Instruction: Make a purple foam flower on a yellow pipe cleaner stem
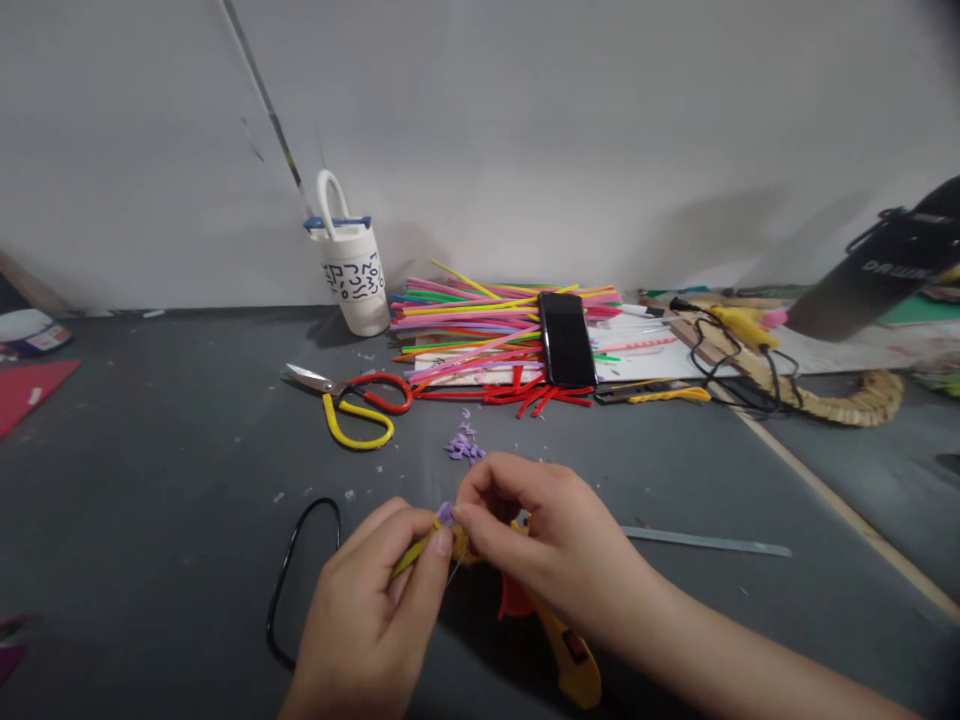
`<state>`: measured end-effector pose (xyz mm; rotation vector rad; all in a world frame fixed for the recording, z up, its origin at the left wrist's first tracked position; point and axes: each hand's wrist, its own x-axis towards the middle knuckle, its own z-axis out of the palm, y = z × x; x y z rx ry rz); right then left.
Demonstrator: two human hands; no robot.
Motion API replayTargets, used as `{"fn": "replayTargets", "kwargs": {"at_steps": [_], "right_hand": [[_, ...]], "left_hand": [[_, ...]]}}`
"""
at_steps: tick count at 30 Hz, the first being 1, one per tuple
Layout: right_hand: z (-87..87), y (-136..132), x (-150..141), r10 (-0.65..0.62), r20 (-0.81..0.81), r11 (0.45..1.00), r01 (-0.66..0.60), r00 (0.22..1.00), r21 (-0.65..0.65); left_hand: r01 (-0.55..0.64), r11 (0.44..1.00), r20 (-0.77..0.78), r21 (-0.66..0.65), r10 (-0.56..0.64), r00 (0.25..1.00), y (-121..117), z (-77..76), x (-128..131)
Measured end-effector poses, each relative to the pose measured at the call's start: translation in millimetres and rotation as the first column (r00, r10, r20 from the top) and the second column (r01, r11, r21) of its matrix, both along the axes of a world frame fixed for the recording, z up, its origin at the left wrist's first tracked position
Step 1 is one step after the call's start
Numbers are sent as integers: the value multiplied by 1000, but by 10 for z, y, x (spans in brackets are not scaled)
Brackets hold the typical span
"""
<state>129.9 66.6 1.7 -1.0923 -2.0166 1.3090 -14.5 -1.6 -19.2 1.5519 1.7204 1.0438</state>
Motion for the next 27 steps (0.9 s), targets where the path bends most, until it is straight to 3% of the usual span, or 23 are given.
{"fn": "replayTargets", "kwargs": {"at_steps": [7, 11, 17, 27], "right_hand": [[13, -12, 7, 4, -37, 1000, -4, 999, -16], [90, 22, 45, -32, -90, 999, 31, 995, -11], [101, -21, 27, 14, -95, 998, -19, 995, -52], [40, -54, 24, 42, -88, 998, -38, 995, 46]], "left_hand": [[10, 998, -59, 64, -6, 998, 3, 16, -12], [33, 983, -133, 181, -9, 991, 13, -11, -41], [99, 946, -214, 308, -33, 976, -13, -51, -57], [55, 927, -173, 371, 11, 985, -38, -47, 3]]}}
